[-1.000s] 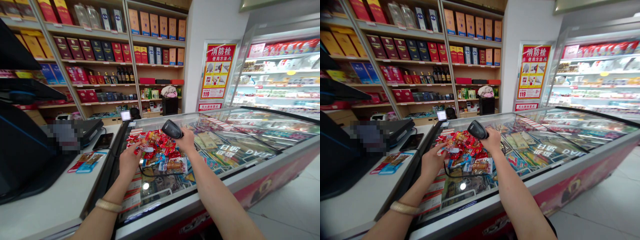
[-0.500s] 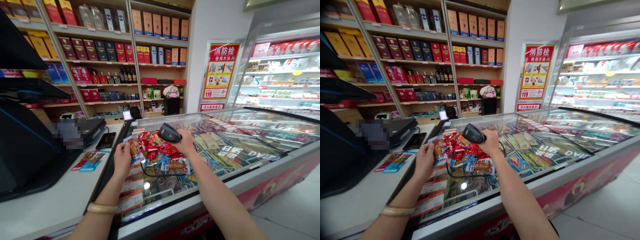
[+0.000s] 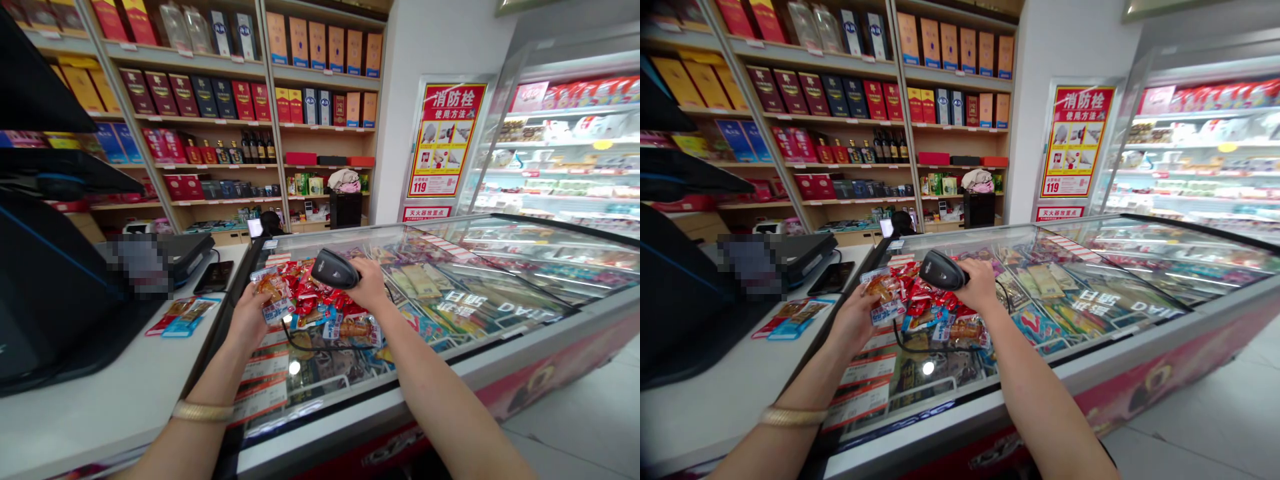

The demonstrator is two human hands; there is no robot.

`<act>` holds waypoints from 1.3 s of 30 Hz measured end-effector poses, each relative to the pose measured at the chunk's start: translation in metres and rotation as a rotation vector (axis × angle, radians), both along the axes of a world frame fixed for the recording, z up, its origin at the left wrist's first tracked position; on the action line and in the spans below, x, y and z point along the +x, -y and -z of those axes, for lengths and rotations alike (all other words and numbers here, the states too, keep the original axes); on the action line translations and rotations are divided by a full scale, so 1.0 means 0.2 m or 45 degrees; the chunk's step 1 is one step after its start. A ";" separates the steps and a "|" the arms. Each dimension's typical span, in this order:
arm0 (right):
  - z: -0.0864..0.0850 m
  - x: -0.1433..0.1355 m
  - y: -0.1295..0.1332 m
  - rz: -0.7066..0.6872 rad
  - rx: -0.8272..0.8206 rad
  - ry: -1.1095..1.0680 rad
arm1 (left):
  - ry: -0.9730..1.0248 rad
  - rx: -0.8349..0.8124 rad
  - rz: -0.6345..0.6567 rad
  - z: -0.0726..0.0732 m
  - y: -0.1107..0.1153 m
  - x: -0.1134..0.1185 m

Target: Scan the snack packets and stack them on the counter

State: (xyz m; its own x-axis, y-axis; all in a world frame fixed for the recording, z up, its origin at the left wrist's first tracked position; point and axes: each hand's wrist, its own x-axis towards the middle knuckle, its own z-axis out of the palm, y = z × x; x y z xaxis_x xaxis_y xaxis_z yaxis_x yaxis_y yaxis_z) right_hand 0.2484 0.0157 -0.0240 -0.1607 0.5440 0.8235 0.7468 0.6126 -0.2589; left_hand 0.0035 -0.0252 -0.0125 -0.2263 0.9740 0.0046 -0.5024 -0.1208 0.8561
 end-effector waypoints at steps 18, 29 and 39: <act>0.01 0.00 0.00 -0.007 -0.001 0.033 | 0.226 -0.147 0.118 -0.04 0.00 -0.06; 0.00 -0.02 0.02 -0.098 0.066 0.026 | 0.955 0.043 0.694 0.04 0.01 -0.21; -0.04 -0.12 0.12 -0.341 -0.080 0.245 | 0.240 -0.049 0.675 0.04 0.01 -0.10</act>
